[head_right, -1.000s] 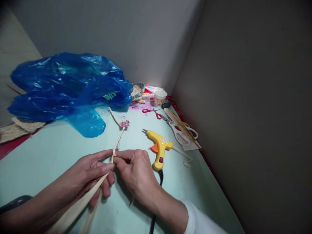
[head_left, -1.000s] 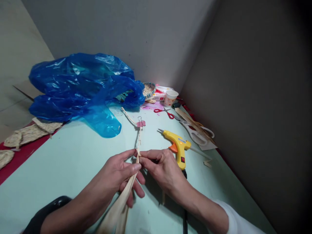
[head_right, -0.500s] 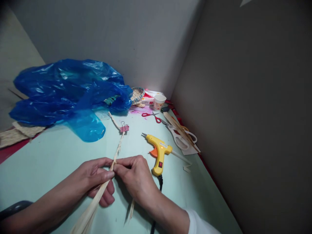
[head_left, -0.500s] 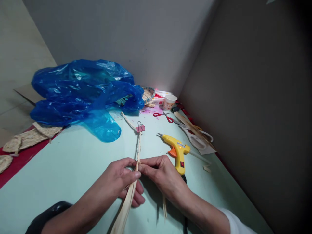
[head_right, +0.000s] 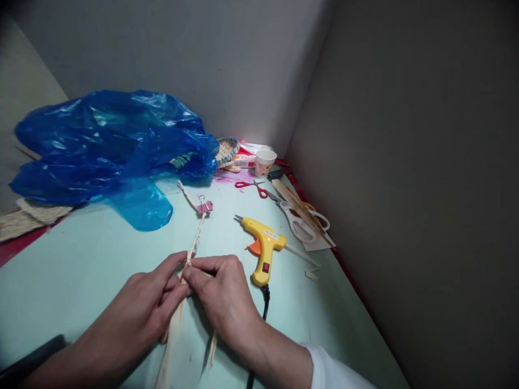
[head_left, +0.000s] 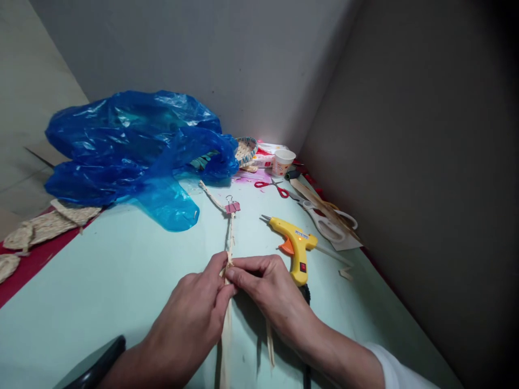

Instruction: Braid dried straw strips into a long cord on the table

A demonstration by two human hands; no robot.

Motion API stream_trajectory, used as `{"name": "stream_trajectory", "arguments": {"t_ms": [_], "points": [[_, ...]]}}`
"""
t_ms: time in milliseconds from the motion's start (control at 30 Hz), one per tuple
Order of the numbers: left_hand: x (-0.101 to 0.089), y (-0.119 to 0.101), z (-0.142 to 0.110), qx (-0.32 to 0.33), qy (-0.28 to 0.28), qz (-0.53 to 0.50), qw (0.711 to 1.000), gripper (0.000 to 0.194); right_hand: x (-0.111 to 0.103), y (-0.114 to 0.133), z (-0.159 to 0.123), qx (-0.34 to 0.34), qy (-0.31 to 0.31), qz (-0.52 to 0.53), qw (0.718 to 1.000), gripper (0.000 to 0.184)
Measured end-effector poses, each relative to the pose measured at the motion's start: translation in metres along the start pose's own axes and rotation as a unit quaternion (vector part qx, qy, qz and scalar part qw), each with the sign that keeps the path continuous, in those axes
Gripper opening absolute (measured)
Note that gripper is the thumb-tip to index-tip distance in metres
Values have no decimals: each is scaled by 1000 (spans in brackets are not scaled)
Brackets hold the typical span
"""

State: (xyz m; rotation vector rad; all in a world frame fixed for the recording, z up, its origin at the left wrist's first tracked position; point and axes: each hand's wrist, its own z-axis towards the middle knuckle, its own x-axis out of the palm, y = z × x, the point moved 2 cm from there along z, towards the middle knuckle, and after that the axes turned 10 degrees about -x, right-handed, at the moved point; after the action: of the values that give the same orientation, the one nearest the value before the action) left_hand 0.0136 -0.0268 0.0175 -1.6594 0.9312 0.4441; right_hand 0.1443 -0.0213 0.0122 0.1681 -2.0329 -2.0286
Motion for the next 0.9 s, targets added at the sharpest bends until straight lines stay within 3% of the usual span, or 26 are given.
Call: {"name": "stream_trajectory", "arguments": {"t_ms": [100,267,433,500,567,633,733,900], "points": [[0,-1,0,3,12,-9,1000,40,0,5,-1,4,-7,-7,1000,24],[-12,11,3,-46,93,-93,990,55,-3,5,-4,28,28,53,998,24],[-29,20,17,-26,-26,-130,991,41,-7,-1,-5,48,26,73,996,20],[-23,19,21,-12,37,-216,976,43,-6,-1,-5,34,42,80,995,23],[-11,17,22,-18,144,-317,937,45,-4,0,-3,11,68,83,994,28],[-1,15,22,-46,212,-388,896,39,-5,1,-2,-12,76,66,995,30],[5,13,22,-101,223,-419,874,27,-8,1,0,-30,58,-10,998,29],[1,10,25,-129,196,-407,883,25,-13,2,-3,-18,65,-146,987,27]]}}
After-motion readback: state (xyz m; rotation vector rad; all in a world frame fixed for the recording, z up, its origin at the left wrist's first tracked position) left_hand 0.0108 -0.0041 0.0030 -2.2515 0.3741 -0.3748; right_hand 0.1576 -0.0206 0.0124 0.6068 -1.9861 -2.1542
